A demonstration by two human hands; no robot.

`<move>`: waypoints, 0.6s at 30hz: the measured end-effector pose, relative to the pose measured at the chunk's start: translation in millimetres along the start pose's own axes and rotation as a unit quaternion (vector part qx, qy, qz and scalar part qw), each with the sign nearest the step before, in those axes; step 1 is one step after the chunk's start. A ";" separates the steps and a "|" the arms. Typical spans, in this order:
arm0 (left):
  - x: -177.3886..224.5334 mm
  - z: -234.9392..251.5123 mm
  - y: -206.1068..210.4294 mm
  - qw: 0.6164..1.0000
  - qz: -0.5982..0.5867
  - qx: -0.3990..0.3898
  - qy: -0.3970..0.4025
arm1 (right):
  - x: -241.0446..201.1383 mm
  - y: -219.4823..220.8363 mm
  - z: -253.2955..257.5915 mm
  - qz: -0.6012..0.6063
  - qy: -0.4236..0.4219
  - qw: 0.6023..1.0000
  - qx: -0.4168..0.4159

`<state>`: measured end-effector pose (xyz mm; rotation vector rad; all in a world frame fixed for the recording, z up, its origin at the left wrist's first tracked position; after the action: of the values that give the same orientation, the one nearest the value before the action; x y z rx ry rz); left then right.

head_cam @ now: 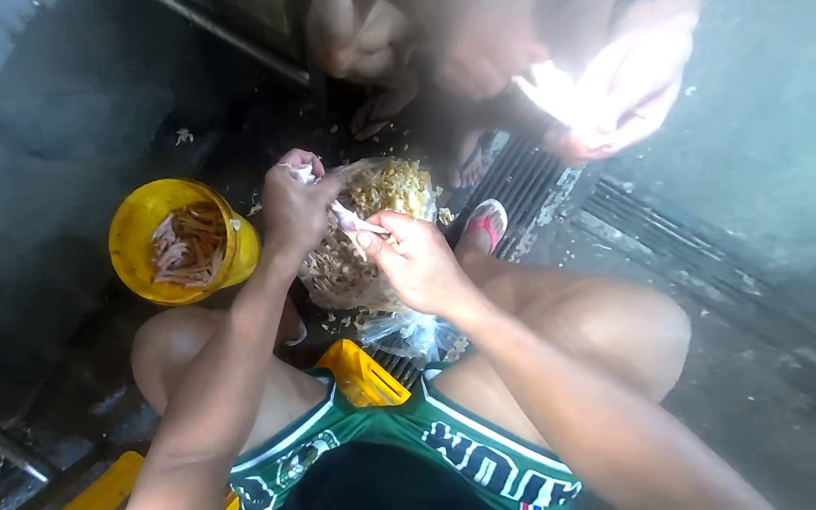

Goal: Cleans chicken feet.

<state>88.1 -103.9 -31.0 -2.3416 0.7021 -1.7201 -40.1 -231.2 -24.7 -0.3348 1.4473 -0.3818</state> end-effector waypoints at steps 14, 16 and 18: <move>-17.2 17.2 -27.4 0.988 -0.145 0.012 -0.042 | -2.8 -3.3 -2.5 0.053 0.027 0.997 -0.039; -14.7 8.7 -10.0 0.992 -0.123 -0.010 -0.034 | -2.5 1.5 0.9 0.098 0.016 0.995 -0.023; -11.9 3.2 1.9 0.995 -0.089 -0.018 -0.030 | 0.2 5.3 2.4 0.118 0.021 0.993 0.010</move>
<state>87.8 -100.7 -43.0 -2.5376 0.5339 -1.7109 -37.4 -226.6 -27.0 -0.1374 1.5031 -0.2135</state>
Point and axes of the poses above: each hand's wrist, its own z-axis towards the middle knuckle, its own y-axis out of the palm, x = y × z, the point moved 7 cm from there along z, towards the middle knuckle, and after that the axes turned 14 degrees about -y, right-handed, at the moved point
